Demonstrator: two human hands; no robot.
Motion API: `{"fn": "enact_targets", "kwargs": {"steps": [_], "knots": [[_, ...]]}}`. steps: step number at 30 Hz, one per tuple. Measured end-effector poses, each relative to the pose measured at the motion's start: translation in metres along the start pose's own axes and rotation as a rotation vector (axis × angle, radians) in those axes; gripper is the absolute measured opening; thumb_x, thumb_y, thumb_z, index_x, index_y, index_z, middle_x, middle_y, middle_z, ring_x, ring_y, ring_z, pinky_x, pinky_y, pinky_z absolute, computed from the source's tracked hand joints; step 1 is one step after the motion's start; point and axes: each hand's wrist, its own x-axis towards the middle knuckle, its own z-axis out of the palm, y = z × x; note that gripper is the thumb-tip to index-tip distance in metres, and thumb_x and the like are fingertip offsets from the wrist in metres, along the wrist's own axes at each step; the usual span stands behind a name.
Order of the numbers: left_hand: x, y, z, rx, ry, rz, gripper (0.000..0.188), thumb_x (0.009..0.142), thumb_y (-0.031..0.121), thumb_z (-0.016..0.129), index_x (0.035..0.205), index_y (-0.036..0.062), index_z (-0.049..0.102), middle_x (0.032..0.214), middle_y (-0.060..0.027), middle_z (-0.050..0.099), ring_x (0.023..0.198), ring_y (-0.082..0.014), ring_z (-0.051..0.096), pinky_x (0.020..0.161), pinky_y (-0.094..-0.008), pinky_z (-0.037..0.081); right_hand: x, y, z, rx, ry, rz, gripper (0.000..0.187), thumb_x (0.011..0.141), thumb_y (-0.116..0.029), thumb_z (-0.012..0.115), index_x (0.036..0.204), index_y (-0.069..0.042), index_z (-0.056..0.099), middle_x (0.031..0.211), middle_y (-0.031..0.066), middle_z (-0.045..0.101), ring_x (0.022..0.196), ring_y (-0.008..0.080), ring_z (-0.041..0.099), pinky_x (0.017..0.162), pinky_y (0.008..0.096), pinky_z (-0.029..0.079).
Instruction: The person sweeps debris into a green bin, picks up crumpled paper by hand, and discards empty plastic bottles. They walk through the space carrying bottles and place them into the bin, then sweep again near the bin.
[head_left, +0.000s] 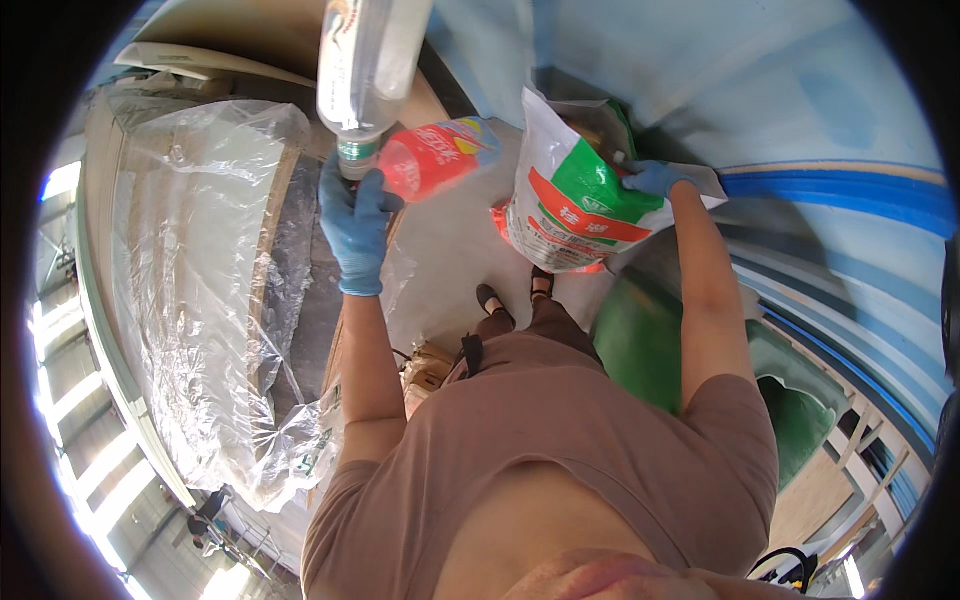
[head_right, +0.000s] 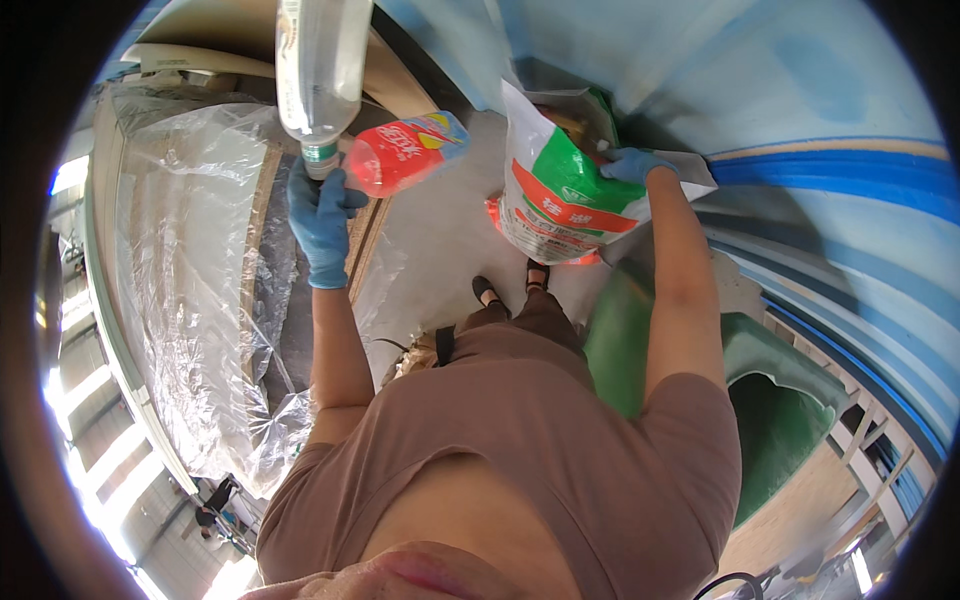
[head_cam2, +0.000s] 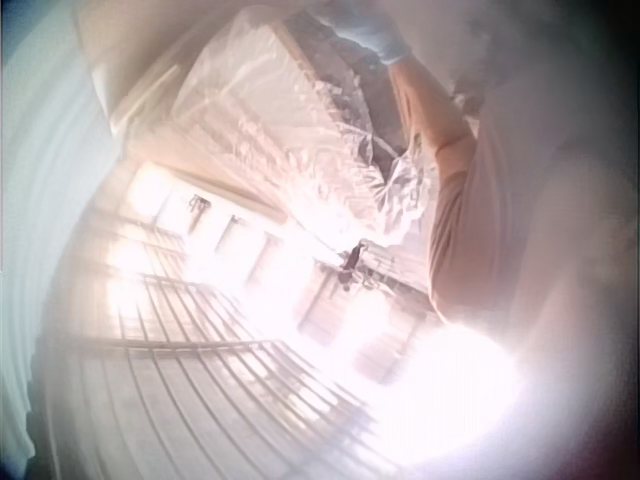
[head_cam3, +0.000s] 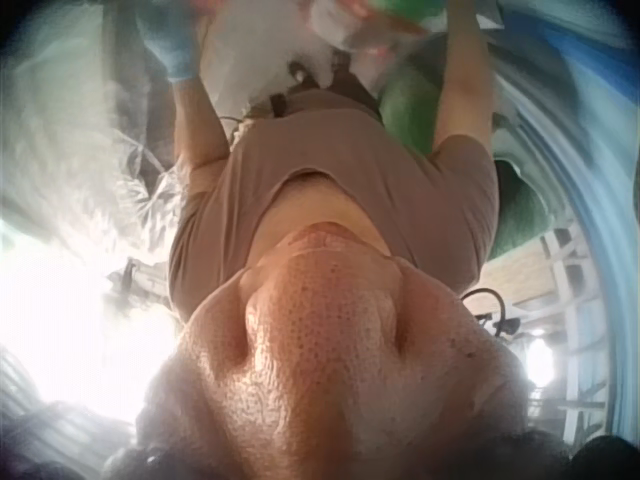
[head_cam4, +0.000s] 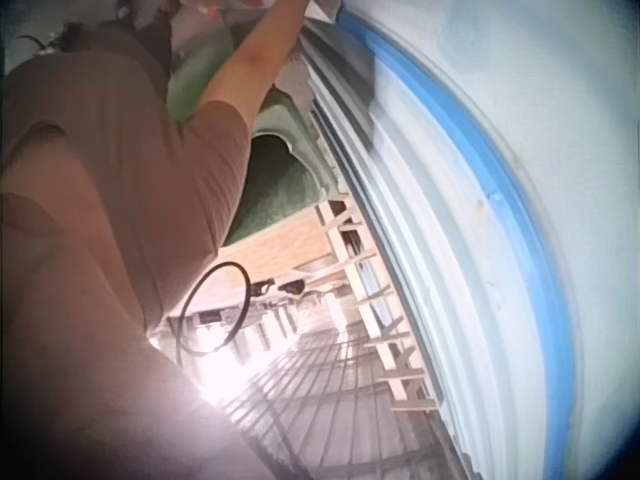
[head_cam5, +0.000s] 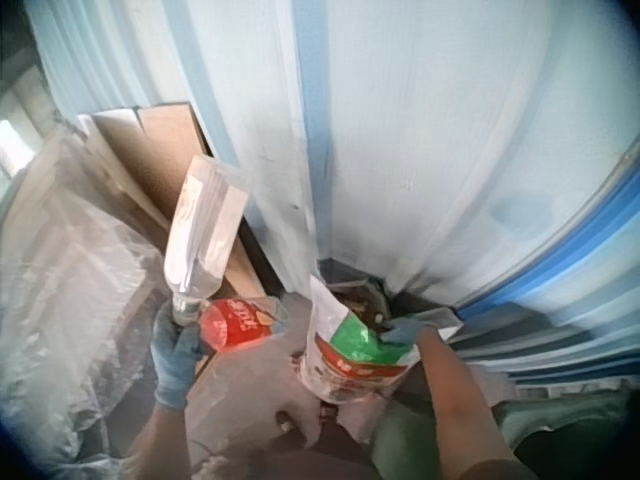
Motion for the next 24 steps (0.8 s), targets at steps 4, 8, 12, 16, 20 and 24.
{"fn": "enact_targets", "kwargs": {"steps": [4,8,12,16,20,24], "knots": [[-0.007,-0.001,0.007,-0.068,-0.023,-0.048,0.044,0.093,0.008,0.060,0.134,-0.0024,0.049,0.098,-0.0064,0.067,0.060,-0.0090,0.063,0.053,-0.0214,0.049,-0.022,-0.074,-0.014,-0.120,0.467,-0.018,0.066,0.084,-0.047,0.071,0.135,-0.008,0.060,0.130,0.0215,0.063,0.126,0.0350,0.057,0.108,0.0407,0.042],[-0.014,0.005,0.016,-0.078,-0.133,-0.129,0.040,0.094,0.009,0.059,0.131,-0.0036,0.051,0.098,-0.0086,0.069,0.061,-0.0112,0.065,0.049,-0.0211,0.046,-0.071,-0.173,0.009,0.202,0.494,-0.584,0.095,0.063,-0.036,0.089,0.141,0.000,0.046,0.145,0.0221,0.048,0.135,0.0399,0.044,0.112,0.0445,0.038],[-0.024,0.012,0.026,-0.138,-0.222,-0.131,0.043,0.093,0.010,0.059,0.133,-0.0041,0.050,0.107,-0.0121,0.070,0.062,-0.0123,0.066,0.050,-0.0211,0.045,-0.088,-0.221,0.021,-0.175,0.609,-0.908,0.103,0.063,-0.035,0.086,0.147,-0.002,0.037,0.142,0.0212,0.049,0.128,0.0395,0.049,0.109,0.0436,0.040],[-0.022,0.018,0.032,-0.058,-0.267,-0.169,0.044,0.092,0.010,0.059,0.133,-0.0035,0.050,0.105,-0.0110,0.070,0.063,-0.0125,0.066,0.052,-0.0217,0.046,-0.093,-0.233,0.026,-0.005,0.457,-0.852,0.097,0.064,-0.031,0.083,0.146,-0.005,0.039,0.134,0.0196,0.053,0.122,0.0390,0.052,0.106,0.0442,0.041],[-0.018,0.019,0.031,-0.088,-0.262,-0.200,0.045,0.091,0.010,0.060,0.134,-0.0012,0.052,0.099,-0.0089,0.071,0.070,-0.0124,0.068,0.058,-0.0235,0.050,-0.107,-0.214,0.010,-0.173,0.580,-0.794,0.089,0.066,-0.033,0.081,0.143,-0.009,0.043,0.131,0.0178,0.056,0.117,0.0377,0.055,0.101,0.0445,0.044],[-0.021,0.013,0.025,-0.049,-0.201,-0.070,0.045,0.091,0.009,0.060,0.134,-0.0019,0.052,0.098,-0.0086,0.071,0.079,-0.0134,0.070,0.064,-0.0239,0.052,-0.098,-0.160,-0.032,-0.174,0.801,-0.570,0.084,0.067,-0.037,0.081,0.139,-0.013,0.046,0.126,0.0161,0.059,0.111,0.0368,0.058,0.097,0.0466,0.046]]}}
